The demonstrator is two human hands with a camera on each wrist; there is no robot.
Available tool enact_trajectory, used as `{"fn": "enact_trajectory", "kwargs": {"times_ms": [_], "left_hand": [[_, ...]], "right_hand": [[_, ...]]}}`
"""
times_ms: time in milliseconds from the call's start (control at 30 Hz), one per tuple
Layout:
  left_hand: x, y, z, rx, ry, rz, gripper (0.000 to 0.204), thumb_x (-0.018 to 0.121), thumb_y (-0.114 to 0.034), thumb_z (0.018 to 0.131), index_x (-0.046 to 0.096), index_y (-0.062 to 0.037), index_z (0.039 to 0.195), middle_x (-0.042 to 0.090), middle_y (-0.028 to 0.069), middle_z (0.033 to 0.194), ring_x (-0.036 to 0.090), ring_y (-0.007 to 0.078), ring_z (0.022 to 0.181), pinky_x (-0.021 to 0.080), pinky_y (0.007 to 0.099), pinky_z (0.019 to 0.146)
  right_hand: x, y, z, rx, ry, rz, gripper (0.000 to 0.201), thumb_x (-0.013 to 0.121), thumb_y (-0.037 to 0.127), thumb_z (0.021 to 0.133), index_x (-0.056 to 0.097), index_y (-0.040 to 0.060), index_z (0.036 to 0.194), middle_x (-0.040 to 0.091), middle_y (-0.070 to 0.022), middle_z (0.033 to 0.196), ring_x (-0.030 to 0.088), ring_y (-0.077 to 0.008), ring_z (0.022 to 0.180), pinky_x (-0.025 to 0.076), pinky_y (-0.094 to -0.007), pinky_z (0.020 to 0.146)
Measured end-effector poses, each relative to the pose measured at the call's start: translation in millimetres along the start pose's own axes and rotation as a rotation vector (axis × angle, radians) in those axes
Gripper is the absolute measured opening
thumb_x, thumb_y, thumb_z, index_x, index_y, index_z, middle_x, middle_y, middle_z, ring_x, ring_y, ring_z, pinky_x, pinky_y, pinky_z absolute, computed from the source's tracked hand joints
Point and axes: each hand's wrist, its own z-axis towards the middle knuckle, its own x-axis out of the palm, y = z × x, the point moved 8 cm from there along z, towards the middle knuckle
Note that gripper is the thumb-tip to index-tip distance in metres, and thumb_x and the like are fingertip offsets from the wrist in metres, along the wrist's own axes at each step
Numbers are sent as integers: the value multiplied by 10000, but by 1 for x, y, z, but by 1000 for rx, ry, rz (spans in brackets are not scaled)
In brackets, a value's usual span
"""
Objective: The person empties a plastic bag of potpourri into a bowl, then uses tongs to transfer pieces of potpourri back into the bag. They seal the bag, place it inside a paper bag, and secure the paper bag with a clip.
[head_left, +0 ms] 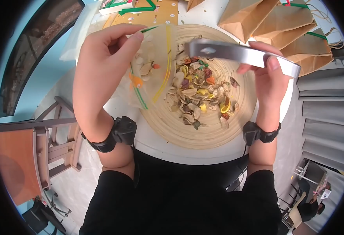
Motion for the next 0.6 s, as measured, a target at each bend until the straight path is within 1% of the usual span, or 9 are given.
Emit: {"fn": "enact_trajectory", "kwargs": {"times_ms": [33,67,167,200,300,333,467,533,600], "left_hand": [[-2,-1,0,0,-20,-7,233,621,-157,937,712,0,1083,578,-60,713,408,4,589,302,189,501],[-4,-1,0,1,-40,-15,232,620,-155,937,713,0,1082,582,-58,716,411,4,590,303,189,500],[-5,1,0,-5,-37,-31,231,622,-147,932,712,1,1085,593,-52,723,412,4,588,306,188,498],[-4,0,0,-7,-34,-24,231,623,-146,932,711,2,1086,594,-51,726,413,4,588,307,188,499],[-3,1,0,-10,-28,-16,231,625,-144,930,710,3,1087,597,-49,732,414,5,589,309,187,501],[-3,2,0,-6,-29,-21,230,625,-143,930,710,3,1087,596,-49,732,414,5,590,309,187,502],[-1,2,1,4,-30,-32,227,627,-146,931,711,0,1084,589,-52,729,413,5,595,309,187,504],[1,3,2,-2,-3,-29,227,629,-150,932,711,-1,1083,589,-53,728,410,4,597,308,188,504],[2,3,2,-5,13,-19,228,630,-153,933,710,0,1082,588,-53,727,407,3,597,306,188,503]], "right_hand": [[-10,-2,4,-13,-29,-50,356,572,231,957,628,-85,1111,682,-156,855,681,-198,689,566,-296,679],[-19,-7,8,34,-58,-108,325,588,205,952,634,-67,1124,683,-149,854,670,-179,684,552,-286,674],[-27,-25,16,110,-85,-219,296,609,170,942,639,-56,1130,686,-130,836,660,-161,686,531,-268,653],[-29,-35,16,162,-53,-210,267,625,148,931,651,-47,1112,686,-106,809,654,-147,687,513,-252,640],[-22,-42,15,239,62,-189,247,622,143,930,662,-52,1075,683,-88,776,650,-135,682,515,-247,640],[-19,-42,14,233,59,-177,227,621,132,927,667,-59,1042,678,-84,749,646,-128,667,516,-244,633],[-13,-41,9,251,65,-210,218,617,121,926,667,-63,1031,676,-95,733,644,-134,633,518,-245,614],[-13,-40,8,253,62,-223,214,609,117,929,668,-63,1028,675,-99,728,647,-141,621,520,-246,609],[-18,-29,7,187,-8,-180,216,592,118,938,668,-65,1022,679,-103,729,651,-147,620,523,-245,609]]}}
